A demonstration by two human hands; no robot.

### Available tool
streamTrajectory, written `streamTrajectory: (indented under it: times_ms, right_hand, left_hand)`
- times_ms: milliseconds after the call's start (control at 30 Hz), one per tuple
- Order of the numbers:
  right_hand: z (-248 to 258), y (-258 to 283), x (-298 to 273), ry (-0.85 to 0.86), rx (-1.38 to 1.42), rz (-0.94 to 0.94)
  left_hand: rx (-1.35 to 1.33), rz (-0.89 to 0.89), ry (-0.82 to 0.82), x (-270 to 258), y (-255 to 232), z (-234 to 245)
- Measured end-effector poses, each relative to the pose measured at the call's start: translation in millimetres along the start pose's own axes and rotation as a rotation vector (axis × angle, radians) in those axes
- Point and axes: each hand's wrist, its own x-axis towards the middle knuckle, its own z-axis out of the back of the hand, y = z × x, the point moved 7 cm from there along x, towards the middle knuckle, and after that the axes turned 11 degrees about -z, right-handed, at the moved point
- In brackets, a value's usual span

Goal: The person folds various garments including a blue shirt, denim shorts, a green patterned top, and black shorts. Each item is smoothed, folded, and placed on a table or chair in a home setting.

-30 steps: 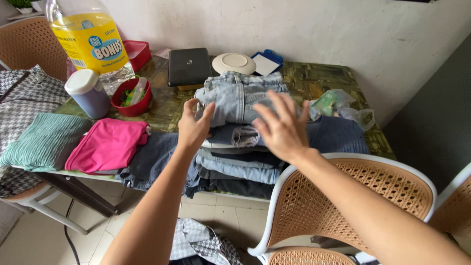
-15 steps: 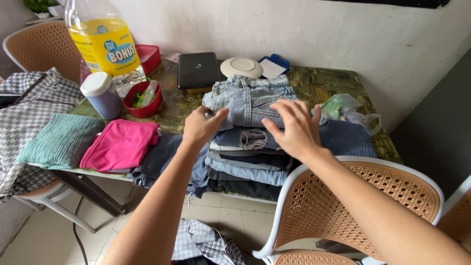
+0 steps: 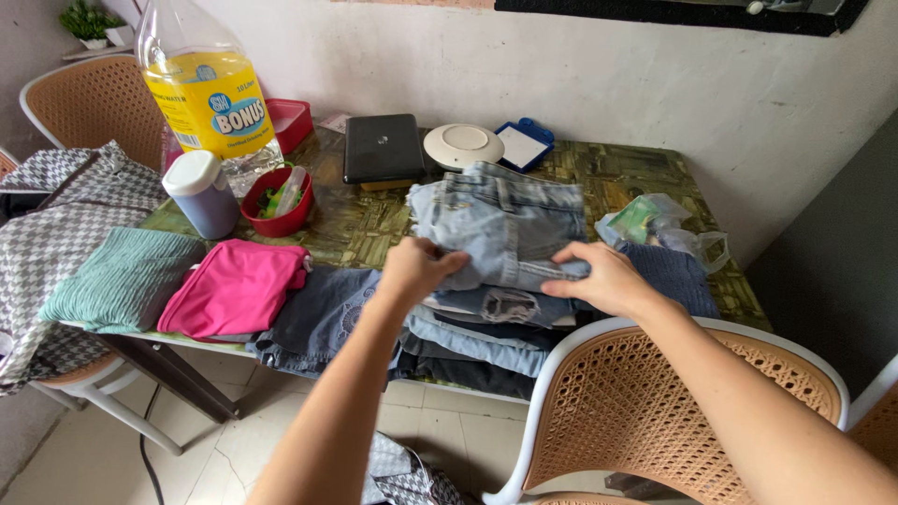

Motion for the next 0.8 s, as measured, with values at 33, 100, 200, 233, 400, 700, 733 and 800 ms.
streamTrajectory:
  times_ms: [33,100,200,233,400,700,733,800]
  right_hand:
    - [-2,-9,0,-0.004,0.013,-0.004]
    - [-13,-21,-4,-0.011,0.02,0.003]
    - [-22,-23,-6,-0.04,0.024,0.049]
    - [-22,-21,-7,-0.053,0.039,0.069]
    - [-5,5,4,-0.034,-0.018,0.072]
    - [4,28,-38,0.029,-0.122,0.049]
    - [4,31,-41,0.019,-0.105,0.09]
    - [1,33,-45,0.012,-0.082,0.133]
  left_hand:
    - [0.016,-0.015,-0.002,-1,-4,-7]
    - [0.047,-0.042,-0.008,-6,-8,-19]
    - [-0.003,0.015,-0.12,-20,1,-20]
    - [-0.023,0.008,-0.12,-21,3,-19]
    - [-0.04,0.149,0.026,-9,21,-11]
    - [0.038,0.213,0.088,-9,43,6]
    - [0.008,0.202,0.044,-10,45,7]
    - [-0.048,0.183,-0.035,-14,48,7]
